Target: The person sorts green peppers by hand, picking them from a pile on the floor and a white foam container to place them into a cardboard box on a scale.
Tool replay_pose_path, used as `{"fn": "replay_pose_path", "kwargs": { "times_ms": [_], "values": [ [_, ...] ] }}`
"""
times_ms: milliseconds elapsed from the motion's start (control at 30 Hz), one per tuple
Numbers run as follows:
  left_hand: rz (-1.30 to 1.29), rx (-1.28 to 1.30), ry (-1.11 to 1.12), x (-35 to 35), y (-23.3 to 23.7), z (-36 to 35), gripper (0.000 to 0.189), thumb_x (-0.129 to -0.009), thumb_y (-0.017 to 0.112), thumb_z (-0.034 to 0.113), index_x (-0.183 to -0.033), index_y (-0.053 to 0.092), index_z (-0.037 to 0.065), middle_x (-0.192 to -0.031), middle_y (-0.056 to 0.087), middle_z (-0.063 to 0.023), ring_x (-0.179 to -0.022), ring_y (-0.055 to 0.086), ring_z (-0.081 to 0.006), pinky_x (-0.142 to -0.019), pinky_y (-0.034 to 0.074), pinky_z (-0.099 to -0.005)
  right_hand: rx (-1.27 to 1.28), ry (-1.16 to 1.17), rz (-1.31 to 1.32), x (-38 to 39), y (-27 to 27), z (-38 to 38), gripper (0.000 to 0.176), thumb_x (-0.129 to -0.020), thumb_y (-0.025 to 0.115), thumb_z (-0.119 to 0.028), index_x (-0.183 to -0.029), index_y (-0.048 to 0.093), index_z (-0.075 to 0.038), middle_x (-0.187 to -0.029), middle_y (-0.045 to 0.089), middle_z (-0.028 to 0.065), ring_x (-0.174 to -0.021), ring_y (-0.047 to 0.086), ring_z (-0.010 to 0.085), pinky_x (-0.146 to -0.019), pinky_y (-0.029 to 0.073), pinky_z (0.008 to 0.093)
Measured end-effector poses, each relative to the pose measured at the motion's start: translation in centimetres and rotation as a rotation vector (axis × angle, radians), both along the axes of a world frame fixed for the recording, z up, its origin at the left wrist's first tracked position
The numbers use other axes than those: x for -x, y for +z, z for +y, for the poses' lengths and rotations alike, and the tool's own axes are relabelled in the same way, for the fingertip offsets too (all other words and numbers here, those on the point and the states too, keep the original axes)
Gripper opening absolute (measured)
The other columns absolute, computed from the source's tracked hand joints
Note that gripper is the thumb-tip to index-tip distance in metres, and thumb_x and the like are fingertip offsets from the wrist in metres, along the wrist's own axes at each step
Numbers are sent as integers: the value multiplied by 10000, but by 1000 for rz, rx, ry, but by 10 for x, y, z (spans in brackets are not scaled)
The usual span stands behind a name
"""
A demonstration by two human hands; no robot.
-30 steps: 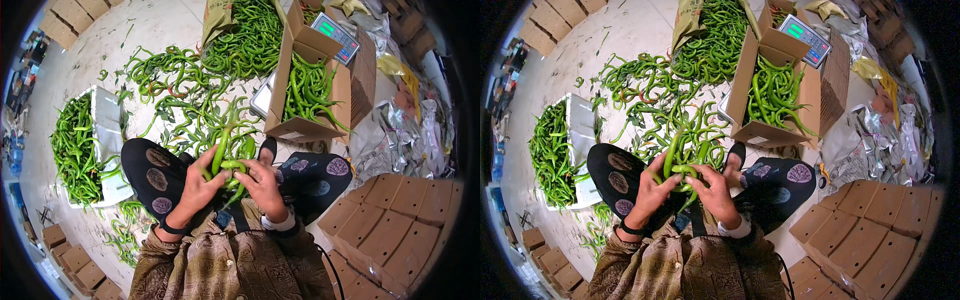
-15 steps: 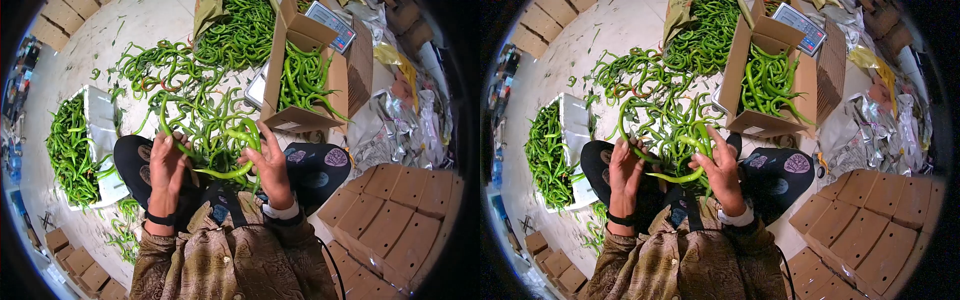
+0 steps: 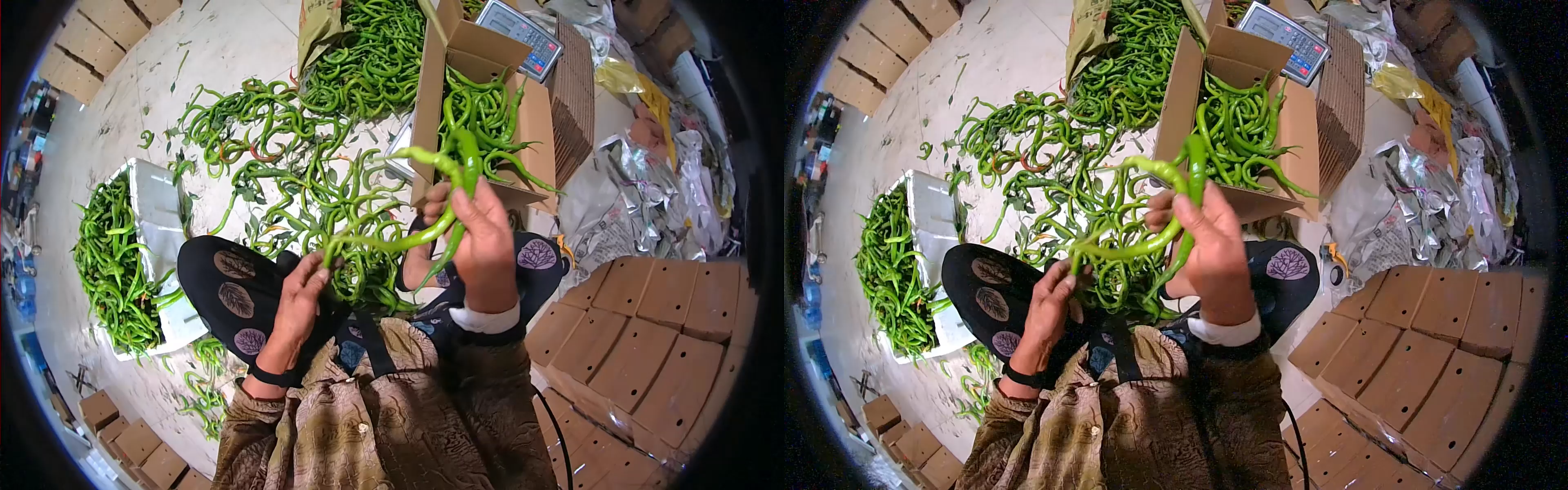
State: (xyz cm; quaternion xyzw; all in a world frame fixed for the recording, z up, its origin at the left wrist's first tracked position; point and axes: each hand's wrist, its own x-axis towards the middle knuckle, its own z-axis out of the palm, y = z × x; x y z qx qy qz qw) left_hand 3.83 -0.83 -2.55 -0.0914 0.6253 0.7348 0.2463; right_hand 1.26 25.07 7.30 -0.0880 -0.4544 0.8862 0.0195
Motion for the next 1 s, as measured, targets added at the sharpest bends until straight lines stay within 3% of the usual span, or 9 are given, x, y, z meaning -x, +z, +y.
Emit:
{"fn": "replay_pose_path", "kwargs": {
  "times_ms": [33,100,167,200,433,633,767,833,1000],
  "values": [
    [135,179,-112,-1,2,0,452,-948,570,226,-1309,480,-30,-1214,608,-172,-693,625,-175,-494,504,-284,3,-19,26,5,0,8,321,-1002,484,-138,-1295,489,-7,-1020,615,91,-897,603,168,-851,490,305],
    [141,119,-85,-3,2,4,522,-931,586,201,-1368,438,-43,-1239,581,-191,-612,609,-181,-465,483,-276,-62,-70,45,7,9,21,319,-998,502,-139,-1286,492,-3,-1041,624,93,-911,613,170,-849,489,295],
    [47,130,-28,-1,19,9,515,-914,610,183,-1349,457,-46,-1224,585,-193,-722,638,-179,-448,482,-262,-107,-92,57,4,21,24,311,-993,506,-123,-1277,493,3,-1054,627,96,-923,615,168,-855,489,296],
    [34,67,32,0,26,15,505,-899,650,145,-1331,480,-56,-1190,615,-153,-1027,615,-184,-928,473,-300,-137,-88,65,4,24,22,304,-989,510,-108,-1269,493,9,-1067,630,99,-936,617,165,-861,489,298],
    [110,-303,-60,19,76,53,604,-848,729,159,-1330,455,-78,-1150,610,-147,-988,632,-196,-919,488,-322,-115,-48,119,-7,13,-2,270,-961,509,-28,-1227,502,21,-1104,635,116,-973,611,160,-921,474,314],
    [168,-286,114,30,73,74,293,-928,628,97,-1167,575,-64,-1093,625,-127,-929,650,-187,-827,533,-317,-102,-24,78,-18,-2,-3,276,-911,567,21,-1185,538,15,-1116,647,104,-1021,614,155,-952,456,291],
    [5,-373,178,30,71,75,339,-936,622,142,-1211,543,-40,-1109,614,-125,-953,643,-204,-848,532,-331,-602,-54,169,-22,-2,-10,214,-833,638,46,-1037,655,-15,-1117,684,108,-1044,651,209,-931,466,312],
    [-189,-494,193,28,70,71,389,-941,628,227,-1236,519,-2,-1136,600,-123,-976,634,-219,-866,525,-348,-1169,-221,325,-24,-9,-14,207,-800,663,38,-1001,682,-4,-1075,701,151,-1048,656,302,-920,496,336],
    [-164,-477,127,26,81,73,559,-914,679,200,-1381,397,77,-1075,636,-69,-924,636,-164,-791,535,-311,-1287,-372,616,-22,-25,-25,294,-711,643,42,-973,708,-74,-1085,692,72,-1107,637,300,-950,451,406]
  ]
}}
